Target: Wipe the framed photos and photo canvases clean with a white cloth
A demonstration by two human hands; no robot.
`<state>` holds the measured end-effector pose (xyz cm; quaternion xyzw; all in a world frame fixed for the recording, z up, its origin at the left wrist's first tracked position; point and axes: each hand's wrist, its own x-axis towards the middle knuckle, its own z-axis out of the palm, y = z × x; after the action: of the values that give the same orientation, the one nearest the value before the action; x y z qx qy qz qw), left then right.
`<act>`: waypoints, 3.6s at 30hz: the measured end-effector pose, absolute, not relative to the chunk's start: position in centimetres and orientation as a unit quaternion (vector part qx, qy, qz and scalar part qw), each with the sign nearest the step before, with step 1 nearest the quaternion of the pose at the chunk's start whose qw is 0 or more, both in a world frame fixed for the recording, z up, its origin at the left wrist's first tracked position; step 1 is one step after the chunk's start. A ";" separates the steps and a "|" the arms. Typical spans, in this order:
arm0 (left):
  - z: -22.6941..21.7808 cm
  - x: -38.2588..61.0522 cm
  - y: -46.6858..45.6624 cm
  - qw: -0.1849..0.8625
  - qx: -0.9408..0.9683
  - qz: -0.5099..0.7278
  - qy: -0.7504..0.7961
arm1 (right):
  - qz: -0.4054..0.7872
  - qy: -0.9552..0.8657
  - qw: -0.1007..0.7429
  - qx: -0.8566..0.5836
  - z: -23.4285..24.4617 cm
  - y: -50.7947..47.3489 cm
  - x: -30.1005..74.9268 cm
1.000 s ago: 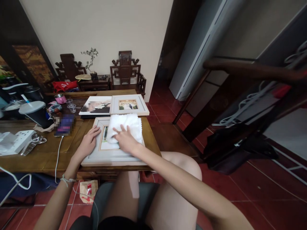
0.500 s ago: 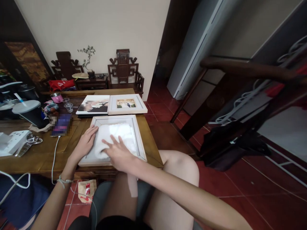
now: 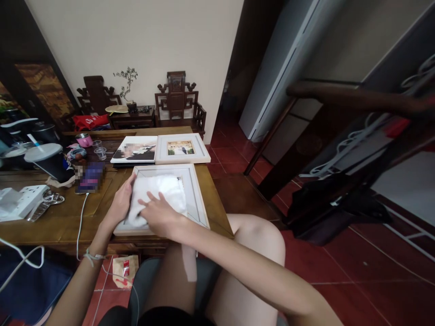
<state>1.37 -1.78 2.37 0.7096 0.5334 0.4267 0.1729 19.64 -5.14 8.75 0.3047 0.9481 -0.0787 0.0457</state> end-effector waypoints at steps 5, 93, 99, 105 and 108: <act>2.0 1.3 -1.4 0.177 0.713 0.400 0.549 | -0.139 0.924 0.030 0.356 10.9 -8.6 24.8; 0.6 0.2 -0.3 0.081 0.778 0.339 0.522 | -0.135 0.903 -0.017 0.408 9.8 -11.3 31.5; 0.8 0.2 -0.4 0.081 0.790 0.329 0.511 | -0.105 0.888 -0.041 0.447 7.8 -8.2 29.3; 0.8 0.1 -0.5 0.081 0.789 0.327 0.514 | 0.009 0.851 -0.114 0.513 6.1 1.1 28.2; 0.7 0.1 -0.4 0.081 0.786 0.328 0.518 | 0.049 0.860 -0.066 0.503 6.5 3.2 27.6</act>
<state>0.07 -0.40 0.72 0.7856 0.5182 0.3283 0.0809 27.64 3.18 6.54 0.5032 0.8603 0.0487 -0.0663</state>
